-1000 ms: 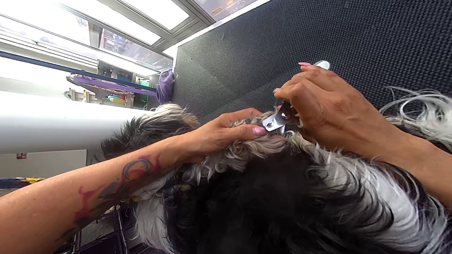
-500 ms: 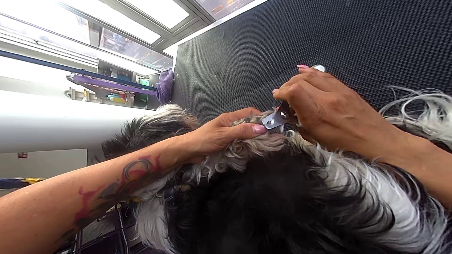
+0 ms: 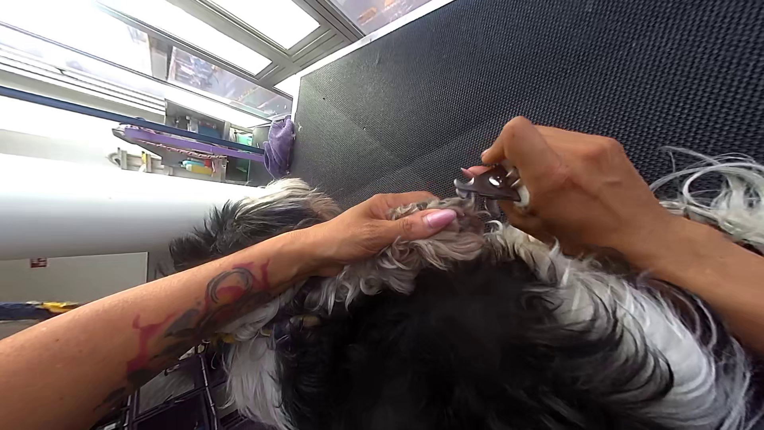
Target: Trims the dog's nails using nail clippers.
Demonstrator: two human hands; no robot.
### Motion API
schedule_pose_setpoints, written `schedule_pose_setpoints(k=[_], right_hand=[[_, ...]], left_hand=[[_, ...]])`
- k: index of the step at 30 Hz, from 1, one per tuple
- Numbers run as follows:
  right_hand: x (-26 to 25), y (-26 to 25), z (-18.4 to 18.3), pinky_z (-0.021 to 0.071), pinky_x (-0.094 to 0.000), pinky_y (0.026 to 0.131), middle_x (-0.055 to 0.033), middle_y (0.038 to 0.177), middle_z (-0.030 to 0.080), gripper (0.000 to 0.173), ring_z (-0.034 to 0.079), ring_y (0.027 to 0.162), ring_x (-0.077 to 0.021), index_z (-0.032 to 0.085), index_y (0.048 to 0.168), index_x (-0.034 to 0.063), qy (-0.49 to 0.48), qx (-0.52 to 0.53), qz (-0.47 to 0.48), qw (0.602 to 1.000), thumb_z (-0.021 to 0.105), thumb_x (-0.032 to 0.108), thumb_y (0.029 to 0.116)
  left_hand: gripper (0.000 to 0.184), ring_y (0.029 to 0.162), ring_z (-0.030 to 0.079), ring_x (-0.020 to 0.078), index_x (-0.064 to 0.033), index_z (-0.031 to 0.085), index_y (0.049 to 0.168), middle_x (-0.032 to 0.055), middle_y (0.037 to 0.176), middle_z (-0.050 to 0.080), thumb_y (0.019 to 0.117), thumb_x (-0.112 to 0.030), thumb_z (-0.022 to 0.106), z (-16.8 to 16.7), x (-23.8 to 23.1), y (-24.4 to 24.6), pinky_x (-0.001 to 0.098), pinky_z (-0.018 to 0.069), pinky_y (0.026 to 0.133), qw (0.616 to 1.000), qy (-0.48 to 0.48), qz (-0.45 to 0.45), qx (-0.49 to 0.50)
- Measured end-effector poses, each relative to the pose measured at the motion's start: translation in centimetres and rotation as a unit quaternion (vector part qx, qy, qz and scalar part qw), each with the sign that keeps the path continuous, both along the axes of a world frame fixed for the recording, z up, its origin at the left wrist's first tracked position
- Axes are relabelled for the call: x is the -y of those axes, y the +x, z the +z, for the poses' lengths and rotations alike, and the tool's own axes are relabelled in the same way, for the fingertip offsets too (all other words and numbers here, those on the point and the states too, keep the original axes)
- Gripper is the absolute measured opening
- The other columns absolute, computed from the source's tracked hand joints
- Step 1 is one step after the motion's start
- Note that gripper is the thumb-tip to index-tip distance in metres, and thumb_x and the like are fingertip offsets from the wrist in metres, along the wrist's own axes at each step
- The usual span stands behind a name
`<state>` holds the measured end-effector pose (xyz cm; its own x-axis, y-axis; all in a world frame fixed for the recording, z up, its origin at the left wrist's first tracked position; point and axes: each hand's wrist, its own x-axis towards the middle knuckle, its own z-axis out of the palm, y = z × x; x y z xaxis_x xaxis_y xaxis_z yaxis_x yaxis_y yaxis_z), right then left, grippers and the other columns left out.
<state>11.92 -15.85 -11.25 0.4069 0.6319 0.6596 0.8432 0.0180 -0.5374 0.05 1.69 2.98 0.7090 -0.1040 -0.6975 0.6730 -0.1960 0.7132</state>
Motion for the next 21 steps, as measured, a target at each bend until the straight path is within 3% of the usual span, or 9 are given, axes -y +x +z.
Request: schedule_pose_setpoints(k=[3,6,10,13,21], right_hand=[[0.4,-0.3,-0.1,0.0437,-0.0435,0.056,-0.0172,0.078,0.056,0.026,0.059,0.066,-0.0354,0.054,0.109,-0.0047,0.006,-0.031,-0.005,0.999,0.057,0.009,0.0868],[0.5,-0.3,-0.6,0.0493,-0.0431,0.067,-0.0218,0.091,0.062,0.028,0.062,0.079,-0.0372,0.055,0.113,-0.0052,0.037,-0.018,-0.003,0.999,0.056,0.009,0.0889],[0.2,-0.5,-0.7,0.0533,-0.0457,0.085,-0.0236,0.100,0.067,0.024,0.067,0.098,-0.0408,0.056,0.113,-0.0046,0.057,0.018,0.016,0.998,0.055,0.007,0.0919],[0.0,-0.6,-0.4,0.0502,-0.0479,0.100,-0.0226,0.102,0.069,0.020,0.068,0.105,-0.0404,0.058,0.112,-0.0037,0.056,0.035,0.026,0.997,0.051,0.008,0.0978],[-0.4,-0.2,-0.5,0.0374,-0.0566,0.112,-0.0206,0.101,0.065,0.020,0.065,0.107,-0.0395,0.057,0.113,-0.0019,0.025,0.056,0.048,0.997,0.043,0.004,0.0998]], left_hand=[[0.014,0.084,0.069,-0.0007,-0.0152,0.065,0.112,-0.0072,0.095,0.073,0.1025,-0.016,0.055,0.1,-0.7,-0.2,0.0176,0.0588,0.074,0.999,-0.034,-0.003,0.001],[0.018,0.088,0.069,0.0001,-0.0143,0.061,0.116,-0.0066,0.099,0.072,0.1004,-0.008,0.055,0.1,-1.2,-0.4,0.0186,0.0589,0.078,0.999,-0.037,-0.010,0.002],[0.020,0.092,0.067,0.0003,-0.0142,0.056,0.119,-0.0067,0.103,0.069,0.1009,-0.008,0.052,-0.2,-1.9,-0.3,0.0188,0.0574,0.081,0.999,-0.032,-0.043,0.011],[0.020,0.092,0.066,0.0002,-0.0145,0.055,0.118,-0.0064,0.102,0.068,0.1004,-0.006,0.053,-0.1,-1.7,-0.1,0.0185,0.0571,0.081,0.998,-0.040,-0.044,0.001],[0.012,0.088,0.065,-0.0007,-0.0127,0.054,0.111,-0.0058,0.098,0.066,0.1014,-0.006,0.053,-0.8,-1.7,0.3,0.0169,0.0555,0.078,0.997,-0.035,-0.067,0.026]])
